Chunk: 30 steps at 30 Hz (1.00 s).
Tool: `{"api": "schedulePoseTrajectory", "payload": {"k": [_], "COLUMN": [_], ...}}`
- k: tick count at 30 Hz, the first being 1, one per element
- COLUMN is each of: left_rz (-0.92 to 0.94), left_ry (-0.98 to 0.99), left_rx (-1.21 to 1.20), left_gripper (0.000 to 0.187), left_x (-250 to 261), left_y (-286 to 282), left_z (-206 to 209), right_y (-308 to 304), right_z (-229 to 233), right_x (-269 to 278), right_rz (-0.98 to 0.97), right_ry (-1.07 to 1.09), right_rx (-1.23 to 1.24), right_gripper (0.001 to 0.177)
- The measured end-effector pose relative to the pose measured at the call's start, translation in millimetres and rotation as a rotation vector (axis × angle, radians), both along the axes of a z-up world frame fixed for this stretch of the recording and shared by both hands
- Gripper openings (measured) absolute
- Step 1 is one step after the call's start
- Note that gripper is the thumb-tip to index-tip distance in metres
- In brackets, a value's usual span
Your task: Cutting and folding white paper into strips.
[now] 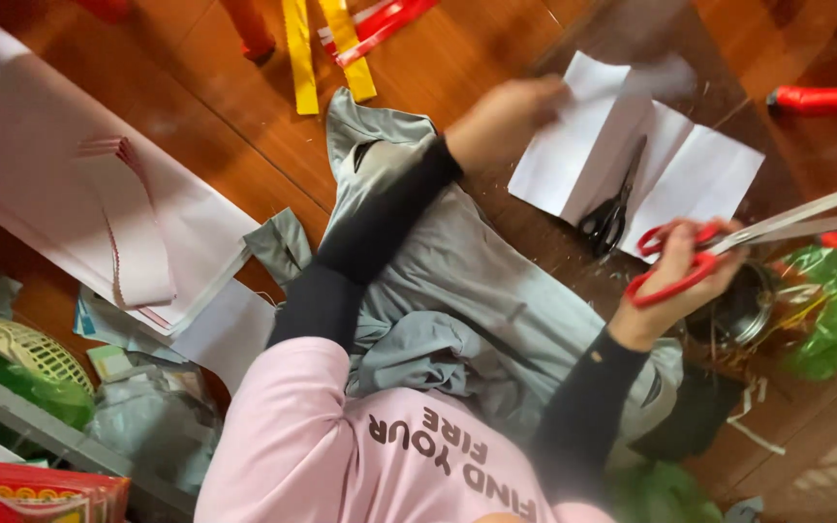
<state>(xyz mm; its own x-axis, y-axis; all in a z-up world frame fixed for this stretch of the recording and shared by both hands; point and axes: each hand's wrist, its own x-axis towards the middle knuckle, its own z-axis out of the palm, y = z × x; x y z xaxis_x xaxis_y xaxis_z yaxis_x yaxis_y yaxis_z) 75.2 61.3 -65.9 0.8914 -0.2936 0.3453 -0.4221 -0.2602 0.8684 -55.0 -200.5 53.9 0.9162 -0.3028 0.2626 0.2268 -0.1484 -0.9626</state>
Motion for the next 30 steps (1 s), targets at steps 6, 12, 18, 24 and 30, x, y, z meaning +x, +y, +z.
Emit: {"api": "schedulePoseTrajectory", "payload": {"k": [6, 12, 18, 24, 30], "left_rz": [0.221, 0.46, 0.364, 0.286, 0.489], "left_ry": [0.203, 0.386, 0.286, 0.246, 0.096], "left_rx": [0.233, 0.39, 0.41, 0.367, 0.732], "left_gripper": [0.042, 0.028, 0.038, 0.037, 0.052], "left_x": [45, -12, -18, 4, 21], "left_y": [163, 253, 275, 230, 192], "left_z": [-153, -206, -155, -165, -128], "right_y": [15, 2, 6, 1, -1], "right_z": [-37, -85, -86, -102, -123], "right_x": [-35, -48, -52, -64, -81], "right_rz": [-0.001, 0.068, 0.084, 0.075, 0.112], "right_ry": [0.25, 0.4, 0.494, 0.539, 0.59], "right_rx": [0.084, 0.053, -0.048, 0.03, 0.056], "right_gripper": [0.02, 0.021, 0.02, 0.022, 0.021]}}
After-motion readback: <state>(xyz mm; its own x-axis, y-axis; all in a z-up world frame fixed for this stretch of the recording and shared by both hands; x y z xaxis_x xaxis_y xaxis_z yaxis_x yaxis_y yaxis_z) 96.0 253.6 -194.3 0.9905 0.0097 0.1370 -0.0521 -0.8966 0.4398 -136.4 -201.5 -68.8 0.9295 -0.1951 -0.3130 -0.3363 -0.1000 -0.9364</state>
